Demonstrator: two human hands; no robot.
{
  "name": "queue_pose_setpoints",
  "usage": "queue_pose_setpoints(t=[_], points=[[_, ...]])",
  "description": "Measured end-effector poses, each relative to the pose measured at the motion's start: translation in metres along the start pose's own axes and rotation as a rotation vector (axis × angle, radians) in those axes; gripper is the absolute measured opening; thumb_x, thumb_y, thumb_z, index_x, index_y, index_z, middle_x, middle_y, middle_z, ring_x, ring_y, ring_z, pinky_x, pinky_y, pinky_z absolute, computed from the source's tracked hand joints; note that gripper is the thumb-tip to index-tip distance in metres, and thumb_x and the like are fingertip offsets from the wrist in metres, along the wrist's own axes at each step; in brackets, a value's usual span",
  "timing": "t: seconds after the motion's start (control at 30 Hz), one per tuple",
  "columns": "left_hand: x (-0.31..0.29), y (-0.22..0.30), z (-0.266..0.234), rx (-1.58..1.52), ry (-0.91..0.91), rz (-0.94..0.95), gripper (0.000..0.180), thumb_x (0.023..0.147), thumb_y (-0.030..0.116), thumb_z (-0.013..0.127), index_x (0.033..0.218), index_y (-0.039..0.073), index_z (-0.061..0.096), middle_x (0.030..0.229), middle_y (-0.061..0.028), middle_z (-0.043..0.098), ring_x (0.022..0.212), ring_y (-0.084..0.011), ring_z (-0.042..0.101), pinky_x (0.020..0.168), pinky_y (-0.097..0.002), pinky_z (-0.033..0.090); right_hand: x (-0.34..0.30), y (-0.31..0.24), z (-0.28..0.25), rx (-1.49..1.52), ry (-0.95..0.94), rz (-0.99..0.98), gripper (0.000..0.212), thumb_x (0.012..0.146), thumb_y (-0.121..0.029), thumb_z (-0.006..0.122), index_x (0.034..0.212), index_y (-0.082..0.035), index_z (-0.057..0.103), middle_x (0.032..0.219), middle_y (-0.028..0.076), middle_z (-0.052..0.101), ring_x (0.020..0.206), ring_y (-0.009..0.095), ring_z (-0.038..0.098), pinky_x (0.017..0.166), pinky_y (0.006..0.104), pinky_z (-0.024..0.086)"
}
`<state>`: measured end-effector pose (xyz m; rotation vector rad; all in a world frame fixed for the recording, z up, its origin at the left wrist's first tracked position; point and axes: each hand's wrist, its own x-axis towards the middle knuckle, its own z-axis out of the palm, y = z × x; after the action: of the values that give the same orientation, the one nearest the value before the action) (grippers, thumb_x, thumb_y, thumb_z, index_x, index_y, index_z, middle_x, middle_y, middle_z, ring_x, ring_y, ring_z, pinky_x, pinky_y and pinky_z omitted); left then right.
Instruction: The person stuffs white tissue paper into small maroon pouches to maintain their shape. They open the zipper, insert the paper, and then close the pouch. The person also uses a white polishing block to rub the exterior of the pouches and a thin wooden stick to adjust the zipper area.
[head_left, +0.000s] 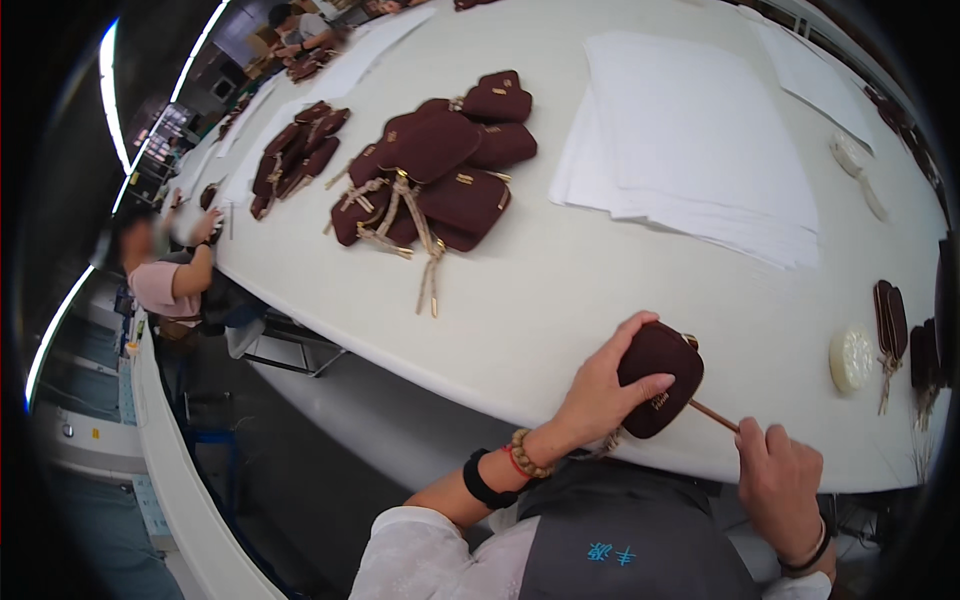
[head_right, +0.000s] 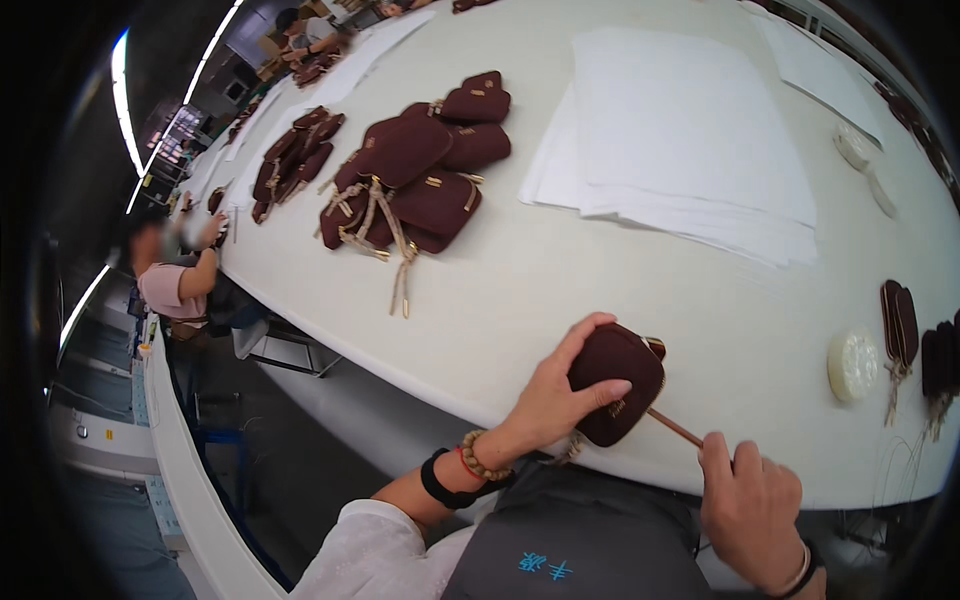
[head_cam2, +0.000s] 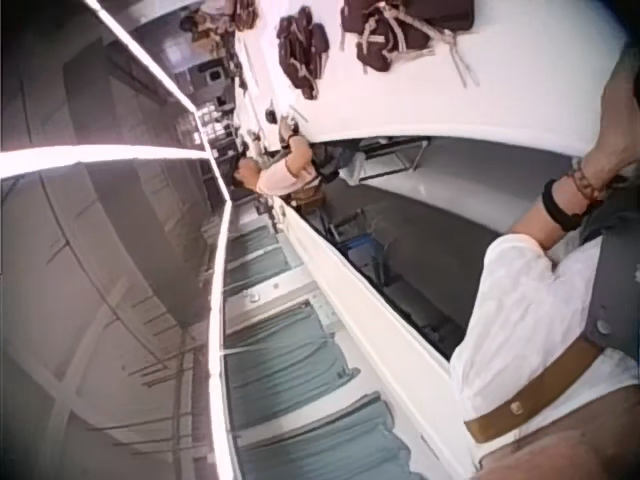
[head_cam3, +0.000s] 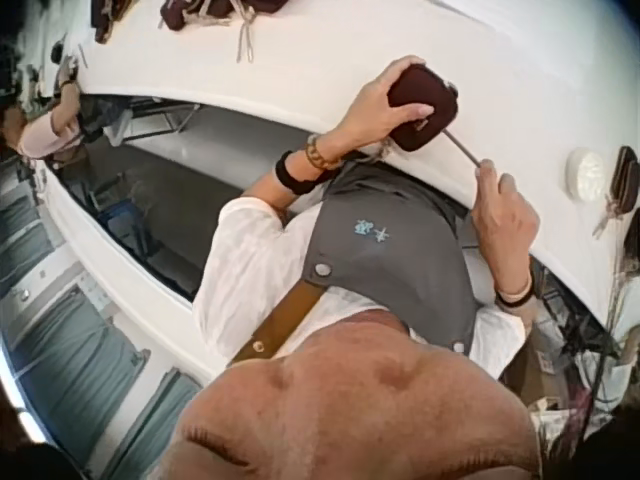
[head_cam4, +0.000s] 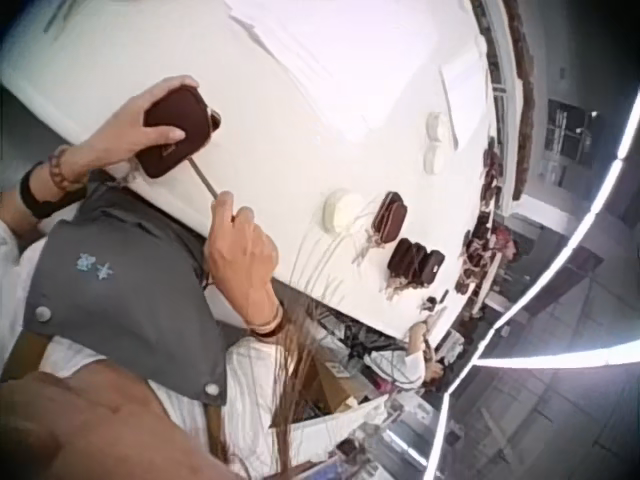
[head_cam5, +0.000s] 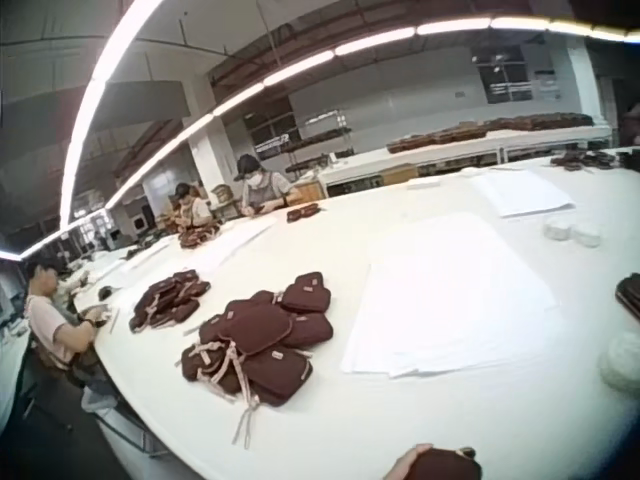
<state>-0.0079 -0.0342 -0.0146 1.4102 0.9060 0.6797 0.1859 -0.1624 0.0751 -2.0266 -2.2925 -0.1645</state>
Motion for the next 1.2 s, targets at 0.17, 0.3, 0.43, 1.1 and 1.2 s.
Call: queue_pose_setpoints(t=[0.17,0.3,0.43,1.1,1.2], points=[[0.001,0.012,0.009,-0.136,-0.126,-0.012,0.067,0.079,0.013,0.077,0.136,0.008,0.041,0.12,-0.0097,0.056,0.109,-0.018,0.057,0.094,-0.0306,0.047,-0.005,0.039,0.064,0.584,-0.112,0.13,0.027,0.09,-0.02,0.063,0.07,-0.005,0.053,0.052,0.006,0.05,0.044,0.024,0.045,0.043,0.0348,0.033],[-0.006,0.019,0.012,-0.177,-0.159,0.089,0.066,0.08,0.013,0.075,0.137,0.011,0.042,0.122,-0.011,0.058,0.109,-0.0197,0.059,0.093,-0.0313,0.049,-0.011,0.048,0.081,1.087,-0.31,0.32,0.038,0.093,-0.026,0.061,0.065,-0.001,0.053,0.049,0.002,0.042,0.046,0.012,0.035,0.044,0.0286,0.03],[-0.014,-0.001,0.022,-0.394,0.069,0.229,0.07,0.079,0.007,0.076,0.139,0.006,0.039,0.126,-0.0163,0.056,0.114,-0.0215,0.057,0.095,-0.0337,0.05,-0.015,0.053,0.074,1.045,-0.271,0.367,0.04,0.093,-0.028,0.061,0.064,-0.001,0.052,0.049,0.003,0.039,0.047,0.01,0.035,0.044,0.0272,0.03],[-0.011,0.003,0.011,-0.527,0.153,0.061,0.048,0.085,0.008,0.072,0.129,0.001,0.055,0.115,-0.0109,0.064,0.102,-0.0154,0.063,0.088,-0.0274,0.053,-0.018,0.05,0.067,0.749,-0.119,0.242,0.03,0.09,-0.017,0.063,0.065,-0.001,0.055,0.05,0.007,0.046,0.042,0.017,0.039,0.042,0.0293,0.032],[-0.012,0.008,0.008,-0.44,0.156,0.039,0.047,0.084,0.007,0.072,0.127,0.0,0.054,0.113,-0.0111,0.064,0.102,-0.0157,0.063,0.088,-0.0285,0.052,-0.03,0.04,0.062,0.692,-0.073,0.351,0.033,0.09,-0.02,0.065,0.064,-0.003,0.054,0.05,0.008,0.046,0.041,0.02,0.04,0.042,0.0297,0.032]])
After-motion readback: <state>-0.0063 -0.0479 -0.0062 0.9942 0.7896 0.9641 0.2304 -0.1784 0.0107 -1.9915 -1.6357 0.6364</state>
